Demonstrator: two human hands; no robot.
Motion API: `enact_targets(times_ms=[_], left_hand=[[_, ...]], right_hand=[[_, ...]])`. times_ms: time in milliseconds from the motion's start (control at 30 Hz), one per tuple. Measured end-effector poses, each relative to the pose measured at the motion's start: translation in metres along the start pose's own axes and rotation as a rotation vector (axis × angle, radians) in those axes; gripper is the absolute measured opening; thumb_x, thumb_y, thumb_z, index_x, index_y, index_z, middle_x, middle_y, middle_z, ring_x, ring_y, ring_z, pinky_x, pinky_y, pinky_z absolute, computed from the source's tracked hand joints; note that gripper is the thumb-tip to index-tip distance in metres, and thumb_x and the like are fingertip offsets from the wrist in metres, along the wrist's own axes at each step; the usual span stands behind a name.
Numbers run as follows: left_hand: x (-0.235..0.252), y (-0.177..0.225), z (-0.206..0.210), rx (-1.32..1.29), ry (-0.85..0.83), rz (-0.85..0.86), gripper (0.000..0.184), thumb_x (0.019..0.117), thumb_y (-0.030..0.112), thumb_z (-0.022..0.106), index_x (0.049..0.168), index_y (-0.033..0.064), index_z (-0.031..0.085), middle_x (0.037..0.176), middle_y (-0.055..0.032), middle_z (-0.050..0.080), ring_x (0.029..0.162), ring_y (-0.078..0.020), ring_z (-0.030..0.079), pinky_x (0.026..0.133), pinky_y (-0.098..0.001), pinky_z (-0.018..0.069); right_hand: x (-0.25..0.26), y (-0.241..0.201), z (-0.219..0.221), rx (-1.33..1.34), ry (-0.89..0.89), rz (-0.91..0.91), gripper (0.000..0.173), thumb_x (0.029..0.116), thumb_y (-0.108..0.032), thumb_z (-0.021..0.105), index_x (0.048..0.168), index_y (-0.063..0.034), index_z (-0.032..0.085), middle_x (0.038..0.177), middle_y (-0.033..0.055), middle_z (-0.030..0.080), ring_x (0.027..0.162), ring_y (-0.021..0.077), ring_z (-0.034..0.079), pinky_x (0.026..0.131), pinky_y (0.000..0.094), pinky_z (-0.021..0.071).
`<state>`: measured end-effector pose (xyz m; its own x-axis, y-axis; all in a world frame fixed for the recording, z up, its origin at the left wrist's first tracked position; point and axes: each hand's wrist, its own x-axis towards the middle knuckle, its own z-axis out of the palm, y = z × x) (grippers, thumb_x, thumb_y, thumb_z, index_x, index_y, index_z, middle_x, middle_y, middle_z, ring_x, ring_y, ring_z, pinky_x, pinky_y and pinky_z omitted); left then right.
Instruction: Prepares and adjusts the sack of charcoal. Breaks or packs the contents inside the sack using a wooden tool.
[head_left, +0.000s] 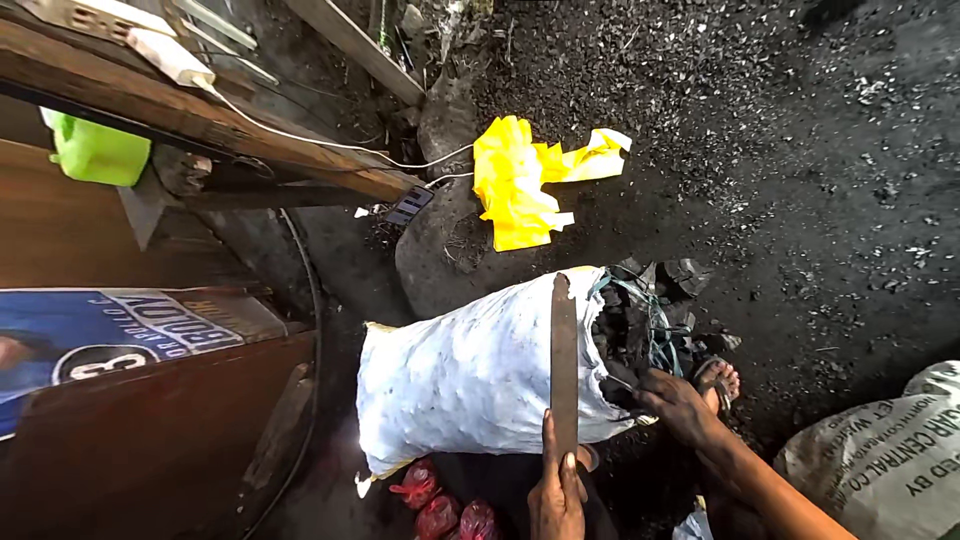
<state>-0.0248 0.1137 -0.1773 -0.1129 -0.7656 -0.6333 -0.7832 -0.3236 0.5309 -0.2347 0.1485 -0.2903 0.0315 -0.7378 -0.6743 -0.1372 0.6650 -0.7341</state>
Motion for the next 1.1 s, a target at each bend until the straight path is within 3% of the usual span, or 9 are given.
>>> enact_targets(times_ms=[67,133,267,433,533,633,833,967,1100], left_hand=[[-0.002,-0.003,-0.002,0.008,0.004,-0.014,0.06,0.105,0.014,0.044,0.16,-0.0014,0.024,0.065,-0.0039,0.062,0.048,-0.0107,0.052,0.05,-0.0303,0.0486],[-0.002,-0.006,-0.001,0.016,-0.002,-0.029,0.06,0.1056,0.015,0.045,0.161,0.0008,0.024,0.065,-0.0037,0.061,0.048,-0.0115,0.053,0.05,-0.0313,0.0492],[-0.004,-0.005,0.0,0.048,-0.029,-0.03,0.06,0.1058,0.014,0.045,0.161,0.0017,0.024,0.066,-0.0044,0.062,0.048,-0.0131,0.053,0.049,-0.0326,0.0493],[0.001,-0.006,0.002,0.073,-0.05,-0.013,0.059,0.1061,0.015,0.045,0.16,0.0021,0.027,0.066,-0.005,0.062,0.048,-0.0139,0.053,0.049,-0.0337,0.0493],[0.006,-0.001,0.006,0.061,-0.039,-0.021,0.059,0.1065,0.016,0.044,0.161,0.0028,0.026,0.067,-0.004,0.061,0.048,-0.0123,0.051,0.049,-0.0319,0.048],[0.015,0.0,0.014,0.047,0.021,0.011,0.059,0.1055,0.014,0.044,0.16,0.0011,0.026,0.065,-0.0042,0.06,0.046,-0.012,0.05,0.048,-0.0314,0.0471],[0.048,0.001,0.032,0.012,0.102,0.042,0.06,0.1051,0.013,0.045,0.161,0.0016,0.026,0.065,-0.0061,0.06,0.048,-0.0133,0.052,0.051,-0.0328,0.0492],[0.068,0.004,0.039,-0.037,0.132,0.075,0.06,0.1044,0.011,0.044,0.16,-0.0002,0.025,0.065,-0.0048,0.06,0.048,-0.0118,0.053,0.049,-0.0305,0.0487],[0.076,0.002,0.035,-0.085,0.122,0.059,0.06,0.1049,0.011,0.045,0.16,0.0007,0.024,0.065,-0.0037,0.059,0.047,-0.01,0.051,0.048,-0.0277,0.047]], right_hand=[[-0.032,0.032,0.006,0.197,0.009,0.077,0.033,0.102,-0.018,0.052,0.103,0.0085,0.072,0.114,0.0211,0.065,0.108,0.0274,0.061,0.1,0.0439,0.0465],[-0.058,0.071,0.024,0.631,0.104,0.174,0.029,0.0994,-0.02,0.046,0.091,-0.004,0.069,0.097,0.0017,0.067,0.088,0.0077,0.063,0.083,0.0255,0.0532],[-0.071,0.075,0.059,1.088,0.343,0.33,0.018,0.1018,-0.012,0.044,0.096,-0.0064,0.06,0.077,-0.0009,0.067,0.055,0.0046,0.057,0.049,0.0204,0.0482],[-0.059,0.064,-0.016,0.356,0.339,-0.045,0.02,0.0877,-0.012,0.067,0.103,0.0013,0.07,0.103,0.0086,0.069,0.093,0.0144,0.067,0.085,0.0351,0.0575],[-0.051,0.068,-0.061,0.329,0.729,0.101,0.028,0.0943,0.0,0.056,0.12,0.0103,0.057,0.106,0.0197,0.064,0.087,0.0223,0.066,0.079,0.042,0.058],[-0.03,0.059,-0.098,0.226,0.863,0.274,0.037,0.0994,0.003,0.056,0.135,0.0112,0.05,0.133,0.035,0.054,0.114,0.0431,0.06,0.098,0.0583,0.0476],[0.08,-0.007,-0.079,-0.142,0.496,-0.149,0.02,0.0977,-0.004,0.065,0.115,0.0059,0.07,0.115,0.0251,0.068,0.108,0.0382,0.067,0.097,0.0563,0.0526],[0.143,-0.033,-0.048,-0.463,0.204,-0.118,0.036,0.0993,-0.012,0.064,0.135,-0.0077,0.065,0.143,0.0197,0.058,0.136,0.0443,0.049,0.106,0.0673,0.0387],[0.149,-0.027,-0.04,-0.702,0.062,-0.115,0.027,0.0963,-0.015,0.068,0.122,-0.0116,0.072,0.14,0.0147,0.061,0.134,0.044,0.049,0.1,0.07,0.0367]])
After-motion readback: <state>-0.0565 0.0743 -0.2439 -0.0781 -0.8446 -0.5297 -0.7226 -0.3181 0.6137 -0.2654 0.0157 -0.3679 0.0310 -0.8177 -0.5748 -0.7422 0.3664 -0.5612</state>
